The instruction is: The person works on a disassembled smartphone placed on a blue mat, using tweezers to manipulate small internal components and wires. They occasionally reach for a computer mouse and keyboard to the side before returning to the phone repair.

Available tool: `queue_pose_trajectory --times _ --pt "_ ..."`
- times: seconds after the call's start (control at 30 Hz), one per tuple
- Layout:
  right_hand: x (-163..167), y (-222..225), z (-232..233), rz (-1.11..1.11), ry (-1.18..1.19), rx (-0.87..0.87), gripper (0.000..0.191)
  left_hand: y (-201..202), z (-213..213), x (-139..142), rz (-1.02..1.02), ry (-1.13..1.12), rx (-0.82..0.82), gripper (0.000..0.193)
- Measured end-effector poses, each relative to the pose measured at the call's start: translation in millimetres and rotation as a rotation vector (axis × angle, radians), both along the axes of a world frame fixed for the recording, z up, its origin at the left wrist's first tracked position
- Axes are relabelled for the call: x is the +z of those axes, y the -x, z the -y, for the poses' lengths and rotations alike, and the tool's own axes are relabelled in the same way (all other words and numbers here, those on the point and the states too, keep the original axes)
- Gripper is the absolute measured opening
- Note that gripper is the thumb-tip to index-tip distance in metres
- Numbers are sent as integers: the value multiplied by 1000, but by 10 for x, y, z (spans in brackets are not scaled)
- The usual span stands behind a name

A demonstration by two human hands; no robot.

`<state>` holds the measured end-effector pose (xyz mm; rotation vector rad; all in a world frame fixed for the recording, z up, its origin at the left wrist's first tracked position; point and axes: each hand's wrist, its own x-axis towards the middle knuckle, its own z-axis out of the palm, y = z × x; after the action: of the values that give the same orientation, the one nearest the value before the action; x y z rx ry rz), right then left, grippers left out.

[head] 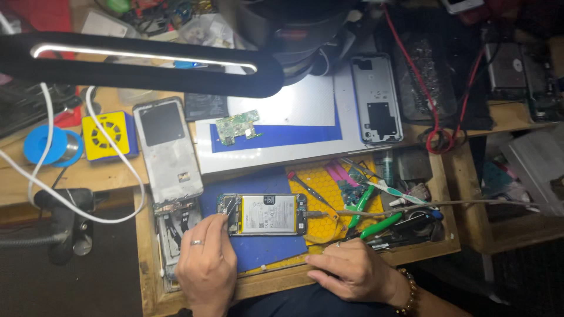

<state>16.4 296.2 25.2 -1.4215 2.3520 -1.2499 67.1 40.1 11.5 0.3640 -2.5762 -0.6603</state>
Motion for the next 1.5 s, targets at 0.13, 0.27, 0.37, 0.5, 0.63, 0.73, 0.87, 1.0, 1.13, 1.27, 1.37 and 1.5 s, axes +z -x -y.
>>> queue_pose_trajectory --times 0.13,0.27,0.37,0.5,0.63,0.73,0.87,1.0,1.13,1.27,1.37,1.5 --pt "14 -12 3 19 10 -5 24 -9 -2 -53 0 21 18 12" --pt "17 -16 -13 42 7 3 24 -15 -6 -93 23 36 21 13" --pt "14 -17 -22 41 2 6 25 -15 -8 -101 31 38 19 14" --pt "15 -22 -27 35 1 6 24 -16 -3 -99 26 49 21 16" --pt "21 -21 -36 15 -9 4 25 -19 -4 -101 32 48 19 16" --pt "19 -20 -33 17 -10 8 25 -22 -8 -97 43 45 26 16" --pt "18 -24 -25 20 -10 9 25 -24 -18 -79 65 40 36 14" --pt "21 -19 -29 23 -9 6 25 -20 -26 -67 65 37 33 14" --pt "20 -27 -31 17 -2 4 25 -27 -29 -70 66 39 37 13" --pt "14 -27 -36 19 -1 3 25 -22 -25 -78 77 40 31 11" --pt "11 -26 -39 16 2 3 25 -24 -29 -76 70 47 32 10" --pt "13 -28 -43 13 0 1 26 -25 -30 -69 75 51 27 11"
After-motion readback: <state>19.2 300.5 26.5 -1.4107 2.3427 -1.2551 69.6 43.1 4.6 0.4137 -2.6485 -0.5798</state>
